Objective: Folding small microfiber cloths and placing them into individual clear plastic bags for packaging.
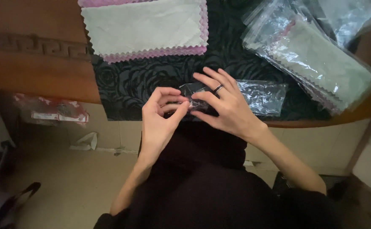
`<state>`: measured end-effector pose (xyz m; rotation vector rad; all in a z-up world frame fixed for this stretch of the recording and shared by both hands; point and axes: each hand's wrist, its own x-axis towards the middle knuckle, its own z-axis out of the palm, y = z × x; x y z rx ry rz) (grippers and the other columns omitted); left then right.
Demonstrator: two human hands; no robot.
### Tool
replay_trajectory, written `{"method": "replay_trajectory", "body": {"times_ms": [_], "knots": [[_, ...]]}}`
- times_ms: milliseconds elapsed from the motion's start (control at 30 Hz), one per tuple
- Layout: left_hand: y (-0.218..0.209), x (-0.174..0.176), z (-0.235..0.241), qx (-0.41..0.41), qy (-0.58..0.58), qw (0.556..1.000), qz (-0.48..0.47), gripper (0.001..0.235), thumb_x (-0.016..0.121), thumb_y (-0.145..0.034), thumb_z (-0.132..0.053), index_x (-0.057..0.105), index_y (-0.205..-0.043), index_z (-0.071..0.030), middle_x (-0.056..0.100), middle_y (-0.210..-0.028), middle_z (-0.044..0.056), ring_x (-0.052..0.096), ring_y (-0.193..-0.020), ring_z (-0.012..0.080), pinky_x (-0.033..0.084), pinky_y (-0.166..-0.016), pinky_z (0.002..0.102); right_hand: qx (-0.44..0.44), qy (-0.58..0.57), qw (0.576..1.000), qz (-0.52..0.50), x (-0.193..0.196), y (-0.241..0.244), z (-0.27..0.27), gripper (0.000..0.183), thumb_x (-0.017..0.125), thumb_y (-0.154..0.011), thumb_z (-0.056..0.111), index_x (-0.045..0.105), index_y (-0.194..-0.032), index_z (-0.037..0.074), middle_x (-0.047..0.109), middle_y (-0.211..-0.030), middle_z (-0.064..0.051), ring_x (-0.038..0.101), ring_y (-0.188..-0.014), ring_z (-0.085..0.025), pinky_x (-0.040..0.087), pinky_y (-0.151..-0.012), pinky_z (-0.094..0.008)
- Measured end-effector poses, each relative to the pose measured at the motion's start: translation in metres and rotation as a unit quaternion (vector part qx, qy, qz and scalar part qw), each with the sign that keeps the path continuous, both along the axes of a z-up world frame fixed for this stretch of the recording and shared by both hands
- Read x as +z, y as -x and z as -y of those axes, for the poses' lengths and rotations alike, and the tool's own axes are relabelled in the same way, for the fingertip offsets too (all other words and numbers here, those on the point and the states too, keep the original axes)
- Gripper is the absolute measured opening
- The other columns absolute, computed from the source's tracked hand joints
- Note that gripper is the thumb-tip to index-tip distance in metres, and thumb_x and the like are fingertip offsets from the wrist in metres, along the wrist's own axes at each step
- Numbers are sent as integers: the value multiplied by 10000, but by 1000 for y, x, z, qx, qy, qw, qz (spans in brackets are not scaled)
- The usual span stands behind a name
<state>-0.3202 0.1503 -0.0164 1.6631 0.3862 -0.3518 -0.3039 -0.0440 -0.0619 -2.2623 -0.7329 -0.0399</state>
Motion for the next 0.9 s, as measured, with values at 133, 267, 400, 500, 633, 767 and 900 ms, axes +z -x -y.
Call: {"method": "replay_trajectory", "body": {"times_ms": [133, 267, 400, 500, 633, 767, 900], "knots": [[-5, 7, -5, -57, -55, 997, 1, 355, 768, -900, -132, 630, -1214, -42, 801, -955, 163, 782, -852, 237, 569, -796, 338, 4, 3, 1000, -7, -3, -2, 0, 402, 887, -836, 276, 689, -1167, 163, 581, -1481, -69, 534, -1396, -329, 366, -1172, -529], [-10, 11, -4, -71, -45, 996, -5, 308, 753, -917, -152, 664, -1206, -95, 819, -942, 101, 778, -801, 159, 574, -752, 278, 21, -4, 1000, -21, -7, -6, 2, 486, 919, -777, 315, 685, -1173, 160, 577, -1489, -73, 523, -1407, -342, 366, -1178, -541], [-21, 23, -7, -118, -99, 984, 93, 289, 691, -946, -56, 658, -1234, -46, 806, -995, 183, 802, -785, 277, 595, -679, 331, 20, -49, 999, -10, -12, -12, 5, 444, 911, -784, 231, 694, -1155, 118, 649, -1361, -95, 600, -1314, -351, 431, -1125, -522], [-37, 24, -23, -138, -230, 934, 235, 258, 736, -938, -36, 698, -1189, -77, 790, -1006, 129, 781, -860, 282, 560, -759, 360, 6, -79, 997, -14, -10, -15, 8, 401, 895, -805, 154, 709, -1157, 105, 688, -1296, -97, 645, -1251, -347, 470, -1086, -495], [-95, 29, -47, -193, -385, 780, 454, 170, 742, -1074, -113, 689, -1182, 6, 712, -1027, 149, 639, -915, 329, 479, -866, 419, 74, -69, 995, -5, 1, -26, 19, 418, 907, -878, 154, 651, -1189, 41, 664, -1291, -153, 619, -1273, -342, 500, -1106, -460], [-150, 17, -52, -254, -484, 727, 415, 255, 678, -1119, -217, 611, -1256, -13, 628, -1155, 167, 542, -1018, 340, 402, -847, 427, 77, -51, 996, -11, 1, -26, 26, 456, 895, -887, 209, 639, -1235, 64, 623, -1351, -156, 581, -1334, -367, 479, -1129, -495], [-162, 10, -51, -273, -426, 745, 434, 233, 825, -1054, -109, 617, -1053, -4, 581, -1085, 172, 529, -1010, 343, 413, -854, 427, 78, -43, 996, -5, -1, -26, 31, 514, 905, -883, 230, 628, -1274, 42, 621, -1359, -167, 565, -1353, -377, 493, -1123, -510]]}}
